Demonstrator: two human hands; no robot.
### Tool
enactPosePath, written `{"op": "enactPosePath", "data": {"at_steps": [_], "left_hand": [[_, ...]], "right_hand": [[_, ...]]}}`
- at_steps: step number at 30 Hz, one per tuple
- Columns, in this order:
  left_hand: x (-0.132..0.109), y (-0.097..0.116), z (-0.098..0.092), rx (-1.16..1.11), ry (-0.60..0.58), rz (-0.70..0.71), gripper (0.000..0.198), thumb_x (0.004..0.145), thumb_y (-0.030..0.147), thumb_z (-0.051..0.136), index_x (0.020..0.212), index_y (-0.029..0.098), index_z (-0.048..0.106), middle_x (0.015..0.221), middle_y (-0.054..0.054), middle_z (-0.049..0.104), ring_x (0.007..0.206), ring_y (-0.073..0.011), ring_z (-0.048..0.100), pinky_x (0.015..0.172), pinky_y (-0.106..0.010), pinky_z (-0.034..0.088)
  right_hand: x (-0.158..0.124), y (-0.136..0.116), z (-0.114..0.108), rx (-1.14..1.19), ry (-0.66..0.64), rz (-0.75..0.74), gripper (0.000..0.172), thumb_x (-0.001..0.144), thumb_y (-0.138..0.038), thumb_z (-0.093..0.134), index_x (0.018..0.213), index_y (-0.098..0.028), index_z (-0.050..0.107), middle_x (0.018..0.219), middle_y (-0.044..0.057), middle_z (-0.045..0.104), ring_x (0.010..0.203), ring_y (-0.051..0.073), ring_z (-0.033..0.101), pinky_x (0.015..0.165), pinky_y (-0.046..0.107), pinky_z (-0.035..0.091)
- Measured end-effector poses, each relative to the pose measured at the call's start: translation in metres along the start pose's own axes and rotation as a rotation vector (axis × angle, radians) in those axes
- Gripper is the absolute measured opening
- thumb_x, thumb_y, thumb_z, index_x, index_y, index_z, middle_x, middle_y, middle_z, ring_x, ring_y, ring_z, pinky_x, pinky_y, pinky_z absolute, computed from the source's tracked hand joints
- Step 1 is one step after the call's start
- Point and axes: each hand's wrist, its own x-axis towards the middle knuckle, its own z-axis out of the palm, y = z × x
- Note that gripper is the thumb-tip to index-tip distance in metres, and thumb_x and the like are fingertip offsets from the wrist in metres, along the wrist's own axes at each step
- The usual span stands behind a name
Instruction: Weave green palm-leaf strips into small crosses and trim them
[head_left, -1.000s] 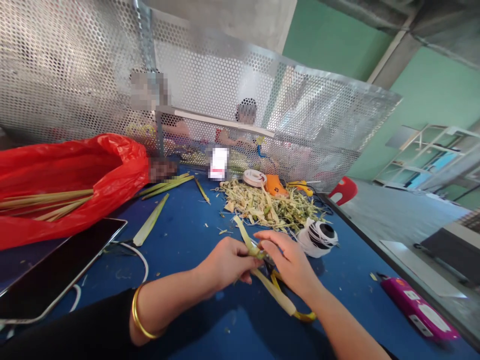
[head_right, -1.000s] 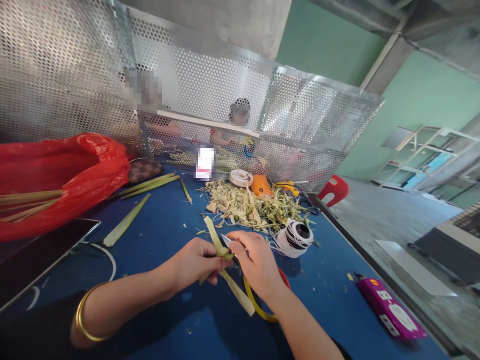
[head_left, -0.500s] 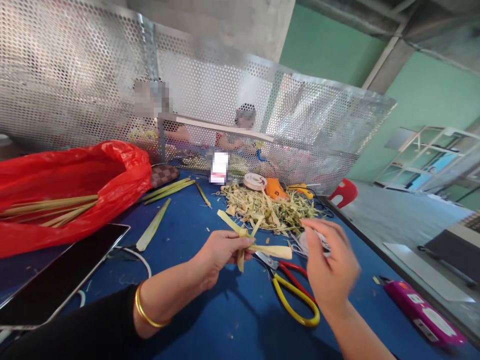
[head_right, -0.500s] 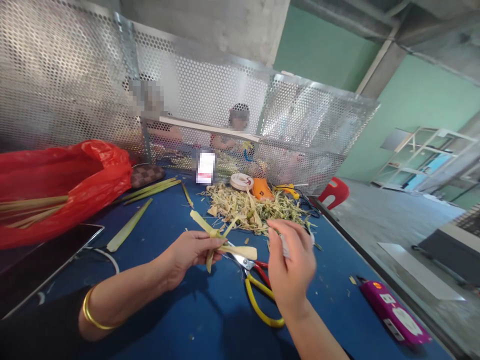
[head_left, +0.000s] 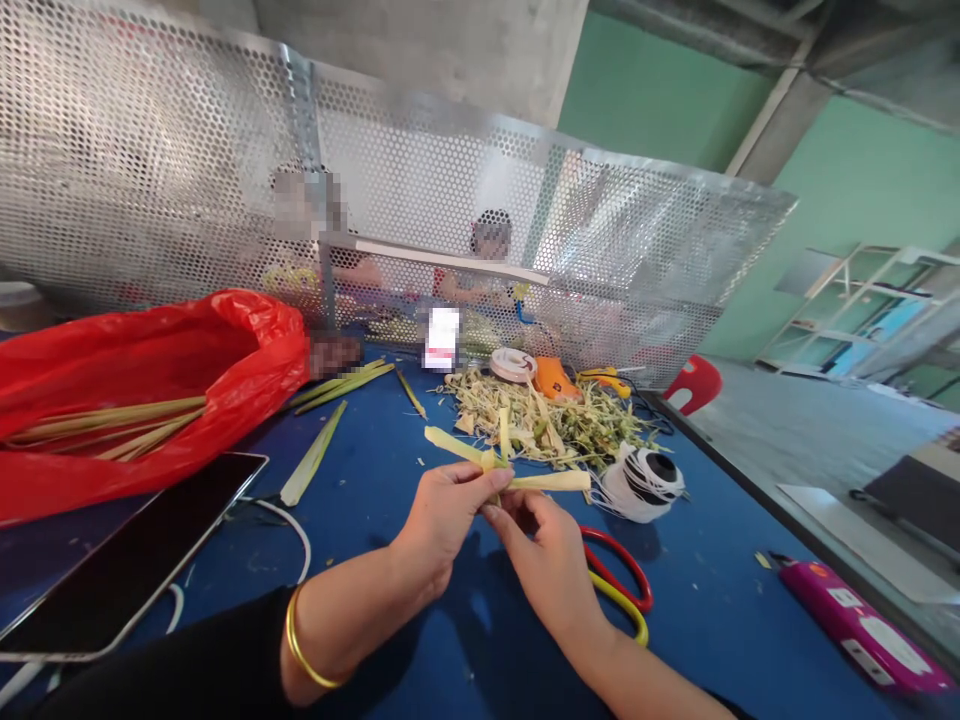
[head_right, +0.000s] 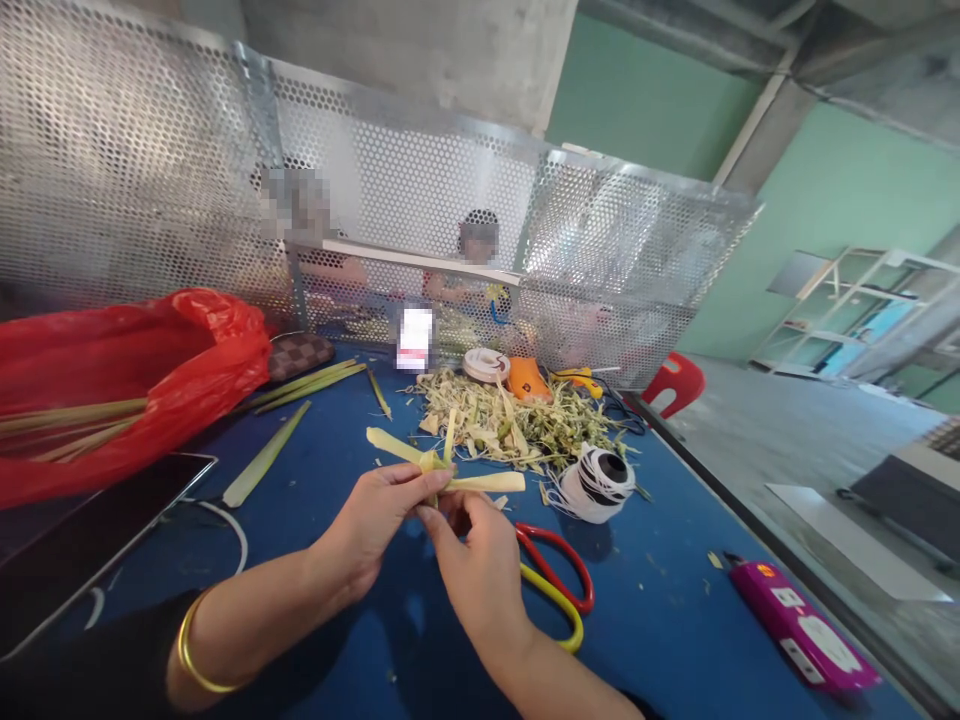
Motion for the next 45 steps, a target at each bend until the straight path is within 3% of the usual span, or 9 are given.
{"op": "enactPosePath", "data": {"at_steps": [6, 11, 16, 21, 27, 32, 35, 41, 45], "left_hand": [[0.001, 0.005, 0.000, 0.019, 0.031, -0.066, 0.024, 0.060, 0.034, 0.076, 0.061, 0.011, 0.068, 0.055, -0.002, 0.061, 0.044, -0.0075, 0.047, 0.041, -0.020, 0.036], [0.005, 0.008, -0.001, 0.046, 0.050, -0.068, 0.022, 0.060, 0.030, 0.076, 0.067, 0.010, 0.071, 0.062, -0.006, 0.068, 0.055, -0.0116, 0.058, 0.050, -0.021, 0.044], [0.003, 0.003, -0.002, 0.109, -0.070, -0.074, 0.023, 0.064, 0.032, 0.073, 0.059, 0.010, 0.068, 0.048, 0.000, 0.057, 0.040, -0.0068, 0.045, 0.039, -0.019, 0.036], [0.005, 0.007, -0.003, 0.105, -0.255, -0.060, 0.014, 0.062, 0.023, 0.073, 0.067, 0.010, 0.070, 0.057, -0.002, 0.062, 0.044, -0.0080, 0.048, 0.041, -0.021, 0.040], [0.004, 0.014, -0.002, 0.103, -0.190, -0.087, 0.018, 0.065, 0.028, 0.072, 0.067, 0.010, 0.068, 0.057, -0.004, 0.064, 0.041, -0.0104, 0.051, 0.037, -0.023, 0.042], [0.002, 0.020, -0.001, 0.051, -0.066, -0.084, 0.027, 0.059, 0.020, 0.078, 0.084, 0.013, 0.067, 0.072, -0.007, 0.072, 0.067, -0.0189, 0.067, 0.045, -0.021, 0.048], [0.002, 0.019, 0.000, 0.081, -0.054, -0.092, 0.026, 0.062, 0.019, 0.076, 0.086, 0.012, 0.068, 0.071, -0.008, 0.073, 0.069, -0.0195, 0.068, 0.046, -0.020, 0.048], [0.005, 0.018, -0.001, 0.082, -0.015, -0.086, 0.022, 0.061, 0.012, 0.074, 0.082, 0.012, 0.069, 0.074, -0.006, 0.073, 0.072, -0.0170, 0.069, 0.069, -0.023, 0.053], [0.008, 0.020, -0.005, 0.114, -0.041, -0.074, 0.022, 0.062, 0.016, 0.074, 0.083, 0.012, 0.070, 0.072, -0.005, 0.073, 0.070, -0.0162, 0.068, 0.070, -0.026, 0.053]], "right_hand": [[-0.006, 0.002, 0.002, 0.174, -0.156, 0.057, 0.030, 0.083, -0.036, 0.054, 0.059, -0.017, 0.054, 0.055, -0.001, 0.052, 0.055, 0.013, 0.048, 0.055, 0.024, 0.036], [-0.009, 0.000, 0.002, 0.266, -0.209, 0.070, 0.029, 0.083, -0.036, 0.055, 0.061, -0.017, 0.053, 0.059, -0.001, 0.054, 0.059, 0.013, 0.049, 0.057, 0.023, 0.036], [-0.005, -0.003, 0.002, 0.356, -0.193, 0.137, 0.032, 0.081, -0.042, 0.056, 0.063, -0.016, 0.055, 0.060, 0.000, 0.053, 0.058, 0.013, 0.047, 0.056, 0.024, 0.037], [-0.004, -0.004, -0.002, 0.439, -0.151, 0.165, 0.031, 0.079, -0.041, 0.057, 0.064, -0.015, 0.061, 0.062, 0.003, 0.058, 0.062, 0.015, 0.052, 0.060, 0.026, 0.040], [-0.007, -0.006, -0.006, 0.443, -0.192, 0.201, 0.030, 0.076, -0.041, 0.060, 0.063, -0.014, 0.064, 0.059, 0.003, 0.059, 0.060, 0.015, 0.052, 0.059, 0.026, 0.039], [-0.008, -0.007, -0.007, 0.431, -0.236, 0.226, 0.030, 0.077, -0.042, 0.060, 0.067, -0.013, 0.065, 0.059, 0.003, 0.059, 0.059, 0.015, 0.053, 0.058, 0.025, 0.040], [-0.009, -0.003, -0.004, 0.360, -0.248, 0.175, 0.032, 0.080, -0.042, 0.056, 0.067, -0.014, 0.064, 0.059, 0.002, 0.058, 0.058, 0.014, 0.052, 0.057, 0.025, 0.039], [-0.016, -0.001, 0.000, 0.131, -0.285, 0.071, 0.027, 0.087, -0.033, 0.051, 0.069, -0.016, 0.064, 0.059, 0.001, 0.058, 0.059, 0.014, 0.054, 0.056, 0.023, 0.039], [-0.018, -0.009, -0.013, -0.180, -0.182, -0.243, 0.021, 0.089, -0.025, 0.049, 0.074, -0.019, 0.062, 0.070, 0.003, 0.061, 0.064, 0.015, 0.055, 0.059, 0.025, 0.039]]}}
